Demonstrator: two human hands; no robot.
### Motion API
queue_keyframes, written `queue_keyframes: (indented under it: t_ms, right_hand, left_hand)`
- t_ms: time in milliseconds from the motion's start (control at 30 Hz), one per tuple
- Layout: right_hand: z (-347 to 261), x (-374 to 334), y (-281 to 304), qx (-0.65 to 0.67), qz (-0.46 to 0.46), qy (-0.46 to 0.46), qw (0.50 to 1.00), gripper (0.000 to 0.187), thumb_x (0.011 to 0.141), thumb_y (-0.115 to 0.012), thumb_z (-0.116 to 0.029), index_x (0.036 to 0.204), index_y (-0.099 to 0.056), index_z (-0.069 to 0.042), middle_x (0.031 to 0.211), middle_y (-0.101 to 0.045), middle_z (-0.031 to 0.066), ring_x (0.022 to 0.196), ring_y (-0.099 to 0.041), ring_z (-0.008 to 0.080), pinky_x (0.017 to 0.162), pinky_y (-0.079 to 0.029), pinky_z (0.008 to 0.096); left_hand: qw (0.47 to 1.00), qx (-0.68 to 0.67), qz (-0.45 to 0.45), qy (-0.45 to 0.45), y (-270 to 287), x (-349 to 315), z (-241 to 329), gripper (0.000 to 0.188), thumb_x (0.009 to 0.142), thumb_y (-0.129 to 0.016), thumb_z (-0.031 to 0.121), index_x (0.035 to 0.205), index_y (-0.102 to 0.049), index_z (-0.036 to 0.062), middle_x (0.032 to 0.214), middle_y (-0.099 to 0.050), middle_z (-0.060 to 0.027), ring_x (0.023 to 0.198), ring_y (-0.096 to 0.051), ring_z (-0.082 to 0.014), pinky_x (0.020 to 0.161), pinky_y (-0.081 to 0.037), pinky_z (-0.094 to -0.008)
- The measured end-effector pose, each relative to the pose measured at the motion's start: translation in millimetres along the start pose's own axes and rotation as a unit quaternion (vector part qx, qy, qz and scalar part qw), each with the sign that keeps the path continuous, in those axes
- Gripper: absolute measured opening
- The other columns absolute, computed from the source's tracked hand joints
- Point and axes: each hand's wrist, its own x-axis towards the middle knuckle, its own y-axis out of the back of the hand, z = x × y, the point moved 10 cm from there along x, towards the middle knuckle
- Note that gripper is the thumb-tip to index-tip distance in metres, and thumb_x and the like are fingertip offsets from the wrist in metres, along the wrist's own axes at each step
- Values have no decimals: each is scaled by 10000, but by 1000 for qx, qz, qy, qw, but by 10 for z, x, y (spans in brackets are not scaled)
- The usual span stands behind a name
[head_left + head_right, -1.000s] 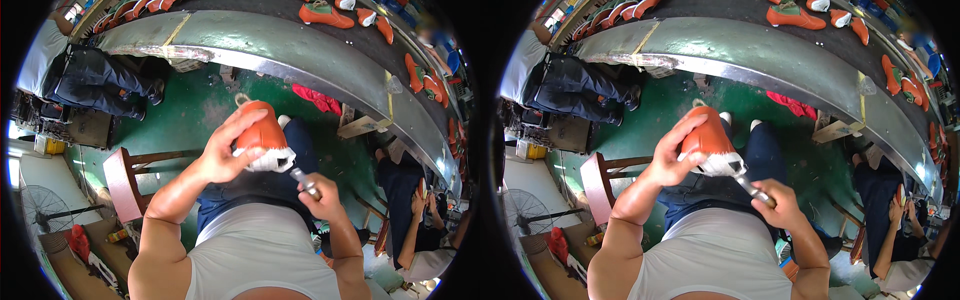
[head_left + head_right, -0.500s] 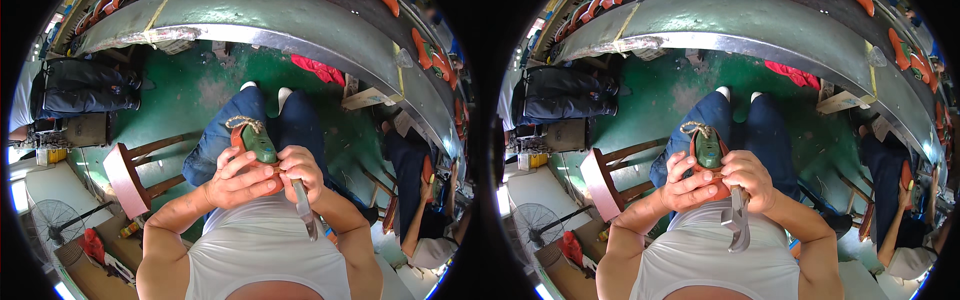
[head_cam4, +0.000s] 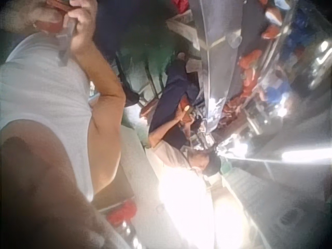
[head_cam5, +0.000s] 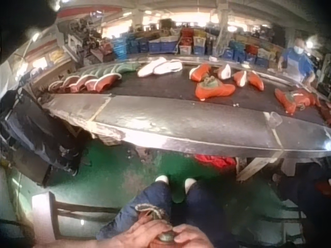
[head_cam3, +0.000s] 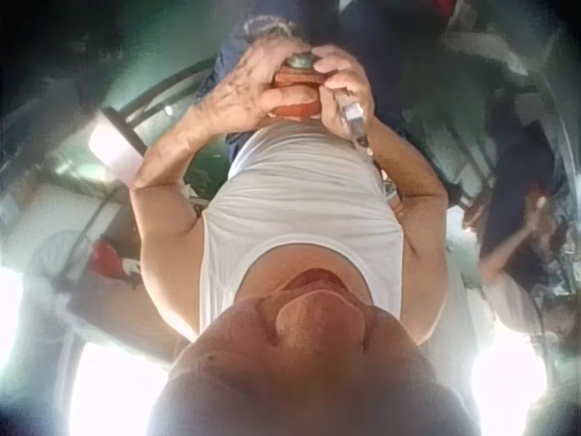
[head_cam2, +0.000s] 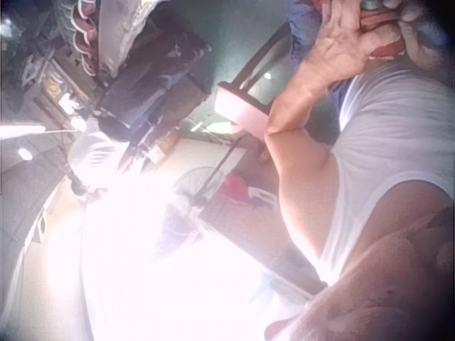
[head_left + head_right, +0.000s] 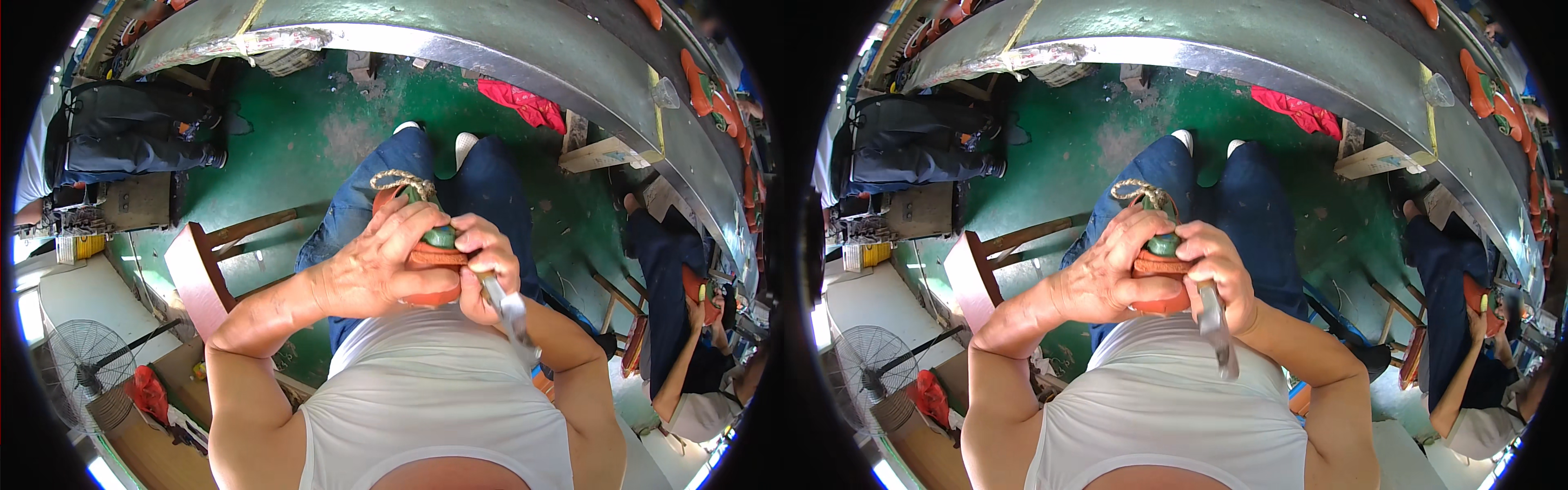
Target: Trimming and assembling shoe components at a factory workbench using pliers.
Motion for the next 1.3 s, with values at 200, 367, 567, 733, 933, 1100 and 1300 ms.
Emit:
queue_keyframes:
  t_ms: [200,367,567,733,933,1100,1300]
  right_hand:
    - [550,7,631,34,69,-289,954,293,981,-595,-63,1248,-483,-22,1066,-610,79,984,-584,125,806,-500,272]
    - [662,-675,1369,-10,83,-420,904,377,961,-584,-39,1318,-463,-17,1028,-596,23,855,-557,74,774,-475,226]
    - [673,-1275,1225,-154,-28,-520,840,288,958,-589,-135,1205,-551,8,919,-666,76,809,-640,165,762,-511,312]
    - [555,-1247,1110,-116,-123,-506,846,248,954,-595,-184,1111,-577,6,824,-667,88,732,-647,194,712,-517,337]
    - [662,-1034,1063,-51,-283,-614,735,224,937,-589,-186,1046,-562,8,756,-626,81,643,-617,160,580,-504,329]
    - [747,-853,1010,-280,-379,-477,742,231,927,-597,-223,1005,-613,-6,881,-688,195,836,-681,383,732,-536,479]
    - [783,-1200,939,-266,-187,-428,843,279,913,-621,-204,1094,-616,8,941,-667,246,927,-647,424,808,-510,493]
  left_hand:
    - [954,-149,247,81,747,117,-439,552,853,-733,98,1344,-487,43,1371,-514,-180,1210,-550,-324,1047,-451,-439]
    - [736,-407,402,362,-254,-691,-1275,665,889,-662,1,1476,-352,36,1380,-496,-141,1266,-490,-233,1116,-385,-390]
    - [850,-75,-202,481,-1350,-462,-1145,541,831,-759,372,1199,-621,0,1044,-675,-250,988,-665,-387,884,-519,-410]
    - [934,-79,-14,348,-1152,-71,-1165,265,920,-647,224,1097,-672,27,955,-686,-215,871,-668,-405,760,-540,-442]
    - [978,13,-14,206,-1144,81,-630,297,990,-559,261,1113,-675,17,821,-683,-162,722,-693,-331,659,-548,-424]
    - [816,-428,127,368,-1863,-345,-1595,524,1059,-416,460,1326,-588,42,1192,-668,-79,1061,-632,-177,931,-501,-331]
    - [698,-621,12,356,-2114,-155,-1376,732,1030,-536,402,1598,-175,114,1555,-368,-71,1394,-365,-169,1150,-304,-318]
